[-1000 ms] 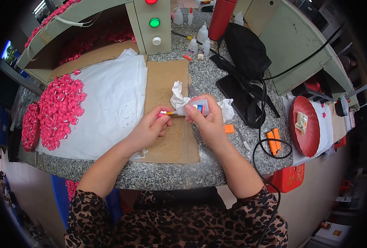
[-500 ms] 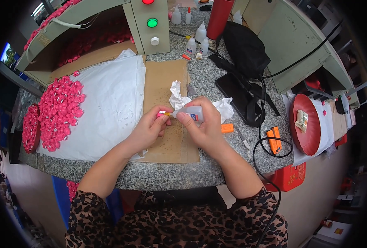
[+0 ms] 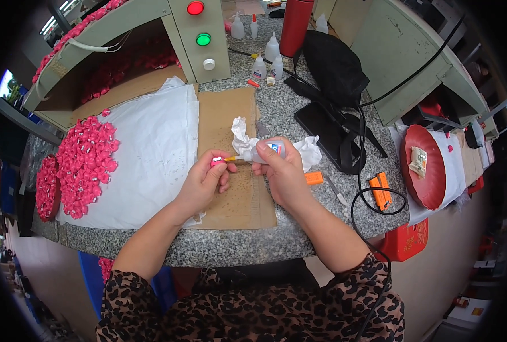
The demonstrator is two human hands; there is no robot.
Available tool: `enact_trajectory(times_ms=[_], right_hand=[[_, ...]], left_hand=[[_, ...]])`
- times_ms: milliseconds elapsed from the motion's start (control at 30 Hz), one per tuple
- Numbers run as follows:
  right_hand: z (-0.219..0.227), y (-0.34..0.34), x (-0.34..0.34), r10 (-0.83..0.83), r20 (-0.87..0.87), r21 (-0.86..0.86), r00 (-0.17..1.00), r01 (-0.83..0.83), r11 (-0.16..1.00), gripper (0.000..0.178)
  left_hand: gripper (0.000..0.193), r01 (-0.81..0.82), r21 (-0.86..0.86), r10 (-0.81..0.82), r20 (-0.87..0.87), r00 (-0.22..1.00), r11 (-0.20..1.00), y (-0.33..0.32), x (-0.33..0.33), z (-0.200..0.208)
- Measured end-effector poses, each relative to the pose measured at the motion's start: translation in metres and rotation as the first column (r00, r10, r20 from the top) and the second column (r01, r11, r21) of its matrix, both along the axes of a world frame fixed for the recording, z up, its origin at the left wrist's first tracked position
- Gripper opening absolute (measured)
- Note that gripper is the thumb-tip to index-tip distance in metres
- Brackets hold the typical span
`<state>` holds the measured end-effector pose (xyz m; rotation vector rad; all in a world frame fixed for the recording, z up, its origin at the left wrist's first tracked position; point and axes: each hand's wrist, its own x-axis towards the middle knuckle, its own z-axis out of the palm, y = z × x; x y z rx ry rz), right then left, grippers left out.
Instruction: The person applies glue to small toy components using a glue bottle, attaches pieces to them by hand, and wipes excess glue with a tissue.
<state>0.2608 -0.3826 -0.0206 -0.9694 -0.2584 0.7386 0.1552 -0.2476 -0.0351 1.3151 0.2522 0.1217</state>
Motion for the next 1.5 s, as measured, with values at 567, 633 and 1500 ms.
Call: enact_trajectory(times_ms=[567, 633, 1500], right_hand=[[0.010, -0.005, -0.011, -0.023, 0.400, -0.101, 0.916, 0.069, 0.992, 0.017], [0.006, -0.006, -0.010, -0.014, 0.635, -0.149, 0.772, 0.140, 0.979, 0.018], [0.011, -0.006, 0.017, 0.099, -0.275, 0.197, 0.956, -0.044, 0.979, 0.013]], left_hand=[[0.015, 0.008, 0.124, 0.000, -0.066, 0.998, 0.992, -0.002, 0.001, 0.001], [0.015, -0.001, 0.116, 0.007, -0.053, 0.999, 0.993, -0.003, 0.001, 0.001], [0.030, 0.129, 0.037, -0.134, 0.209, 0.969, 0.991, 0.008, -0.008, 0.013]])
